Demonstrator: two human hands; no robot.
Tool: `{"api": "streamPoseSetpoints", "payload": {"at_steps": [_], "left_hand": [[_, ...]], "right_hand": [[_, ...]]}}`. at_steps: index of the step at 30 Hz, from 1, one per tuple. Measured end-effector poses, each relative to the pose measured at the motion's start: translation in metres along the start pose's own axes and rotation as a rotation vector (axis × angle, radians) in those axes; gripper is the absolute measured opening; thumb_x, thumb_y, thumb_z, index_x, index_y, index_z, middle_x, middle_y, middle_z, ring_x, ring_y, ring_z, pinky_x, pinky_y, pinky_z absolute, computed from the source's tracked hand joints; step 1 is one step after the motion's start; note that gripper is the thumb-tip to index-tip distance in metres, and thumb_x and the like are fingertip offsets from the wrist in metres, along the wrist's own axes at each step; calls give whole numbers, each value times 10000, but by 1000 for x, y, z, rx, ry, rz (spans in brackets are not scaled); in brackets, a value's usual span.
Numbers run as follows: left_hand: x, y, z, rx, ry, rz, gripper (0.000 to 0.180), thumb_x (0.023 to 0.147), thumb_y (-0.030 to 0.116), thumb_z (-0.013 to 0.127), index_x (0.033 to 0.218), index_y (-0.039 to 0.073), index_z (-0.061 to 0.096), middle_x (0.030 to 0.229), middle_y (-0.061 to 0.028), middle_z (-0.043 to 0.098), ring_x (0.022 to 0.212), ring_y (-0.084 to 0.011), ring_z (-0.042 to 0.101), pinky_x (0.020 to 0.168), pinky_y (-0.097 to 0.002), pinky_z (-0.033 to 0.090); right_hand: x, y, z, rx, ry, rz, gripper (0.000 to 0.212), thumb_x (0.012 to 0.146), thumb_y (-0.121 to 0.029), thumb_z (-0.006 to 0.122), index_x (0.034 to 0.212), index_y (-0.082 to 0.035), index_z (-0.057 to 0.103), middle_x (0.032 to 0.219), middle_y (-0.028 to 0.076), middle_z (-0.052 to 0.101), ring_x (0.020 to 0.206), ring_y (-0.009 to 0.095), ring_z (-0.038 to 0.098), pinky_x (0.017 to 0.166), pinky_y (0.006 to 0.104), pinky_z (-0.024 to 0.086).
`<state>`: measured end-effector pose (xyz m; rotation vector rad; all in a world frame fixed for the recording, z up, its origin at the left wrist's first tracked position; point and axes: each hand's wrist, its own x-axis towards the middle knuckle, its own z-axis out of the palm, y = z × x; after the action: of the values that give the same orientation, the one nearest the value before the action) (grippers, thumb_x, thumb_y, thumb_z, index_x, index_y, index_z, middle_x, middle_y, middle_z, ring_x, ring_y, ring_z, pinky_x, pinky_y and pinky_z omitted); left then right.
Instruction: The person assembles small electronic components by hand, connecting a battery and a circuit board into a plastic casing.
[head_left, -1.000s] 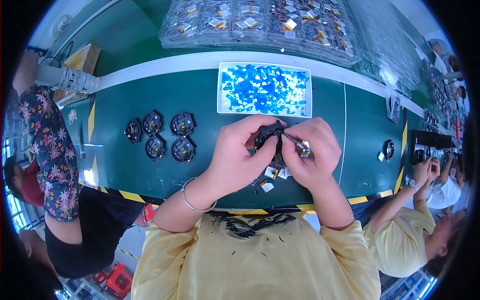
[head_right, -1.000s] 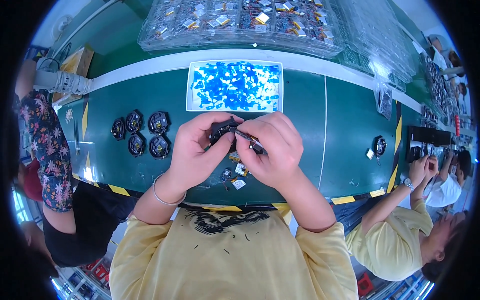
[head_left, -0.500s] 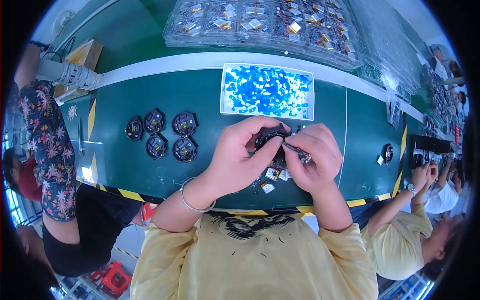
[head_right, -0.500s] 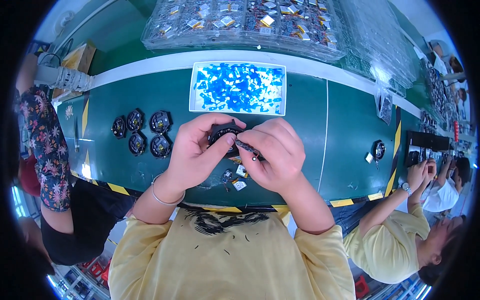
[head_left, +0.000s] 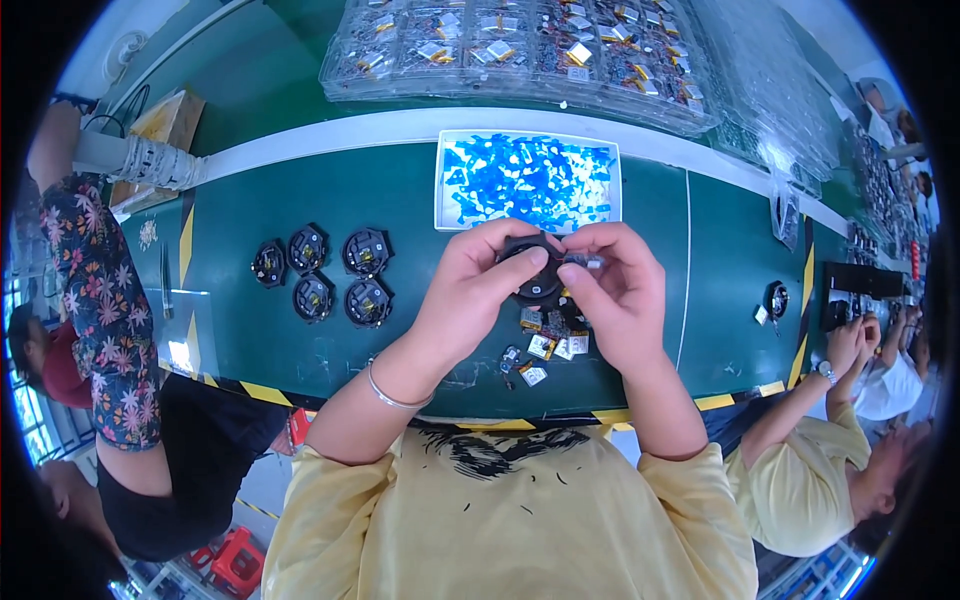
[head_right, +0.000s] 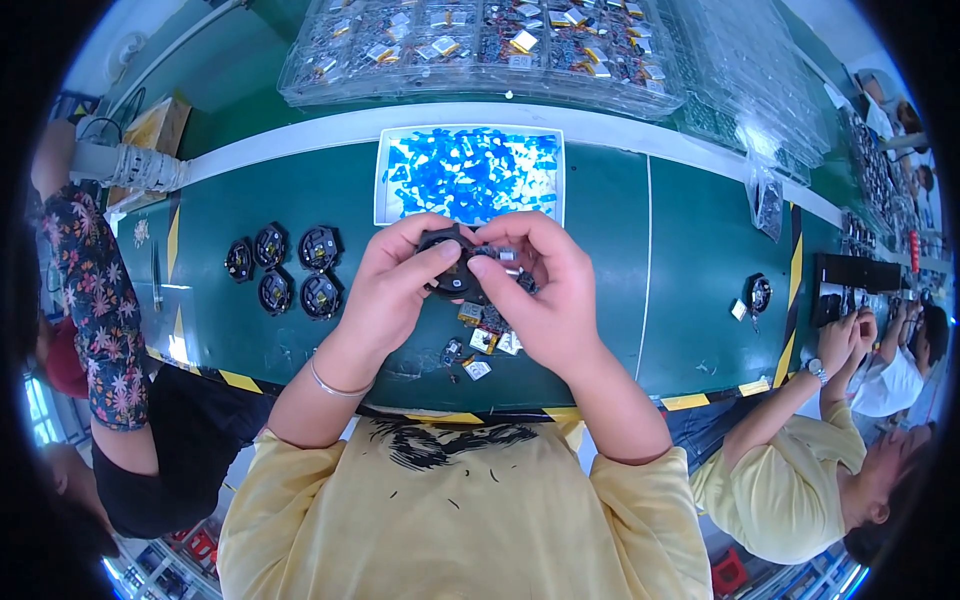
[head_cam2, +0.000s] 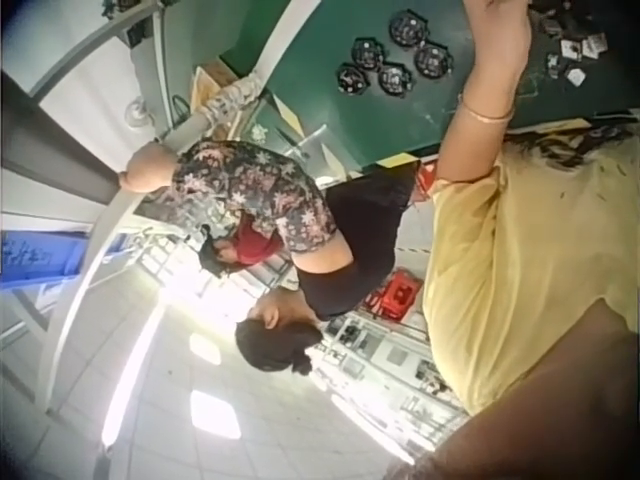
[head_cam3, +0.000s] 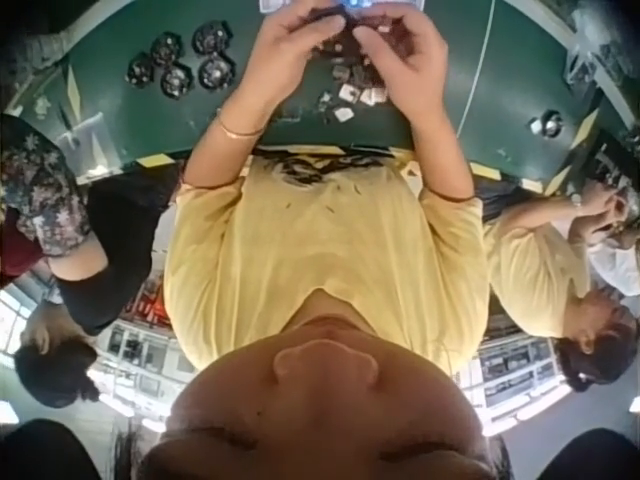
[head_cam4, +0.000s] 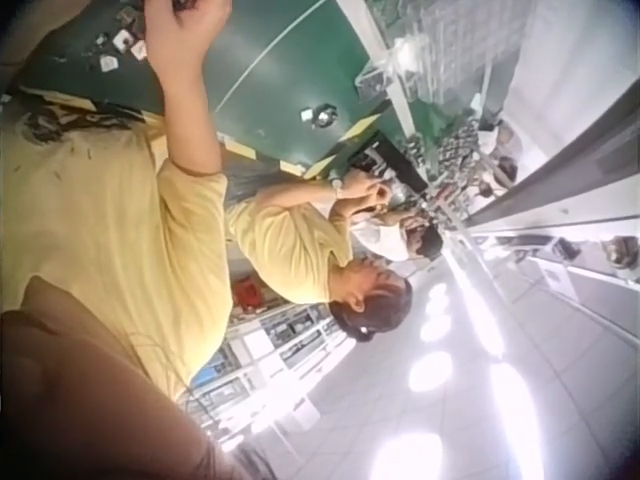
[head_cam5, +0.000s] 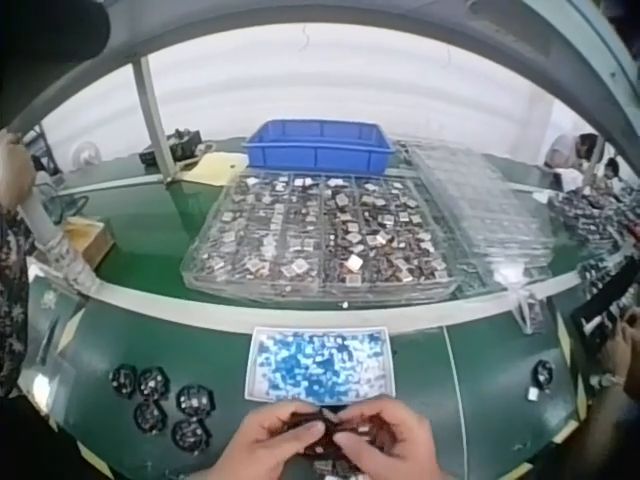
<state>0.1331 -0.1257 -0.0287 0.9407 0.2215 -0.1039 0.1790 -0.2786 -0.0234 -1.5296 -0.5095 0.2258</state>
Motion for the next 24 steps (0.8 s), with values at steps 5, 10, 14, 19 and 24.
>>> {"api": "streamPoseSetpoints", "payload": {"at_steps": [5,10,14,19,24], "left_hand": [[-3,3,3,25,-13,31,157,835,-17,547,976,-34,613,913,-70,650,785,-88,602,726,-216,485],[0,-2,-4,163,-6,37,168,805,-61,535,954,-38,610,932,-120,659,809,-139,638,725,-257,514],[-1,-5,-5,191,30,80,152,810,-64,523,930,-38,612,885,-99,653,771,-137,638,699,-257,520],[4,-5,-3,102,18,-24,186,809,-71,511,972,-39,594,885,-95,643,747,-140,634,703,-258,519],[2,-3,-1,165,-141,-115,118,814,-32,582,931,-23,583,868,-37,629,799,-70,588,671,-200,474]], "right_hand": [[1,0,-12,327,-67,195,177,822,80,580,986,20,561,919,43,570,851,83,565,735,220,471],[0,-4,-11,319,-83,194,175,820,80,583,982,17,560,923,44,580,852,77,570,731,215,473],[4,-11,-14,351,-126,318,149,812,50,586,953,3,565,882,36,593,739,66,561,638,194,459],[8,2,-42,417,-227,431,170,795,34,579,961,-3,590,868,32,611,692,75,568,626,202,466],[10,-1,-27,344,-113,343,282,785,42,585,1063,-2,583,881,31,613,759,81,572,690,203,454]]}}
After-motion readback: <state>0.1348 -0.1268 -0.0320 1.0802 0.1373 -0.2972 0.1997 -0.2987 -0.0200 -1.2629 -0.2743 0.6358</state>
